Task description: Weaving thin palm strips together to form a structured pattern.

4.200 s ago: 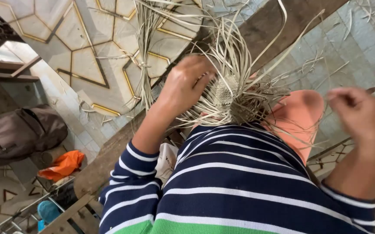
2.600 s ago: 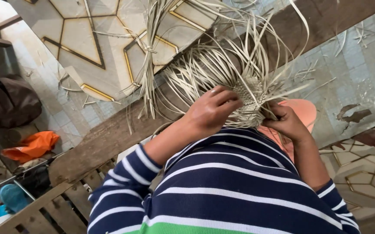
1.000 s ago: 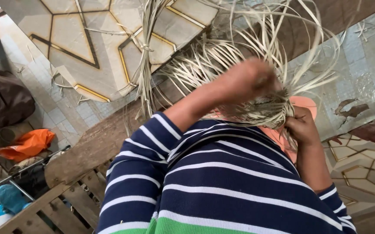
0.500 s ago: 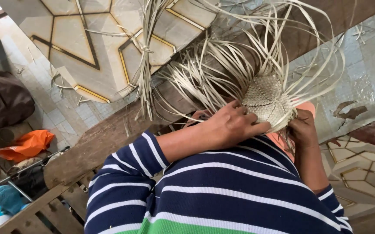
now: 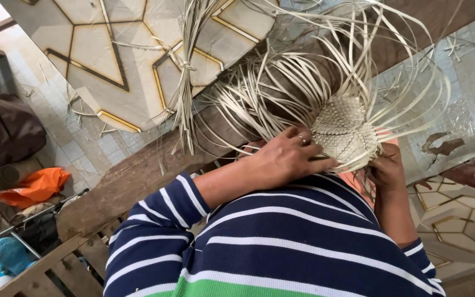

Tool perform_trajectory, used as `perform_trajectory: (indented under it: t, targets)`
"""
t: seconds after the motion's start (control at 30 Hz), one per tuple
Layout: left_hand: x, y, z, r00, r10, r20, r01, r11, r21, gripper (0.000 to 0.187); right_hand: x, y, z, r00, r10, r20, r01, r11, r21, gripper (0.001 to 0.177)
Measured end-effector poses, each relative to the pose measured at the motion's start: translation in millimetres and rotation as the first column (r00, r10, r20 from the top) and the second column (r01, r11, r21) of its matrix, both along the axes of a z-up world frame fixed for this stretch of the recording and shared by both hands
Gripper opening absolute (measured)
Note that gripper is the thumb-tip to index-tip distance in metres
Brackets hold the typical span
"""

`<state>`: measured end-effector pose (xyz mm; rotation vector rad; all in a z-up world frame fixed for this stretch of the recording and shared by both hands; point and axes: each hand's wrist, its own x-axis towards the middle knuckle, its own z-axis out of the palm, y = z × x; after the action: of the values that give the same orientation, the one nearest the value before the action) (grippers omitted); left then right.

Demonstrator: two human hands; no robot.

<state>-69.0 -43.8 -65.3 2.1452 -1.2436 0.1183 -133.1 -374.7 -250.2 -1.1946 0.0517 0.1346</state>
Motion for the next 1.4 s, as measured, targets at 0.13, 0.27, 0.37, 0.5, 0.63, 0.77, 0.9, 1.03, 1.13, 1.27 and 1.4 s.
perform_trajectory:
  t: [0.13,0.27,0.37,0.5,0.63,0.77,0.9,1.03,1.13,1.27,1.4]
  targets:
    - [9.6,-1.6,-8.5,0.985,0.032,-0.171,-0.050,0.994,-0.100,0.048,-2.9,5.8,16.2,0.999,0.021,0.049,-0.017,0.997,-0.078,0.007]
    - [21.6,-25.4,-46.1,0.894,0.077,-0.442,-0.212,0.941,-0.264,0.021,14.7,41.9,75.9,0.986,0.154,0.070,-0.128,0.952,-0.279,0.006]
    - [26.8,-44.7,-63.2,0.858,0.183,-0.480,-0.290,0.944,-0.157,0.017,24.5,62.7,104.0,0.973,0.201,0.114,-0.149,0.922,-0.356,0.009]
    - [28.5,-57.9,-69.1,0.873,0.261,-0.412,-0.340,0.931,-0.131,0.017,26.8,63.4,109.6,0.955,0.245,0.166,-0.164,0.905,-0.394,0.008]
    - [27.2,-54.8,-29.3,0.887,0.325,-0.327,-0.336,0.941,0.024,0.005,39.6,88.9,149.2,0.939,0.273,0.209,-0.189,0.918,-0.347,0.012]
    - [24.3,-64.1,-43.8,0.896,0.407,-0.175,-0.421,0.906,-0.050,0.009,25.2,65.6,111.9,0.953,0.261,0.153,-0.192,0.913,-0.359,0.007]
    - [24.6,-68.0,-48.1,0.897,0.412,-0.162,-0.422,0.906,-0.032,0.008,22.4,54.6,90.3,0.937,0.291,0.194,-0.205,0.906,-0.370,0.008]
    - [20.1,-68.0,-53.3,0.914,0.376,-0.151,-0.381,0.924,-0.004,0.005,23.7,62.3,97.8,0.940,0.291,0.177,-0.212,0.907,-0.363,0.010]
    - [17.7,-62.1,-66.6,0.918,0.346,-0.193,-0.335,0.938,0.090,0.008,19.9,56.6,87.2,0.946,0.278,0.167,-0.201,0.906,-0.372,0.009]
    - [53.9,-25.9,-85.5,0.931,0.332,-0.149,-0.354,0.921,-0.160,0.011,20.1,61.2,95.6,0.961,0.237,0.146,-0.170,0.915,-0.366,0.009]
    - [89.2,35.3,40.5,0.645,0.408,-0.646,-0.731,0.576,-0.367,0.026,16.7,59.8,105.9,0.953,0.290,0.088,-0.222,0.865,-0.449,0.010]
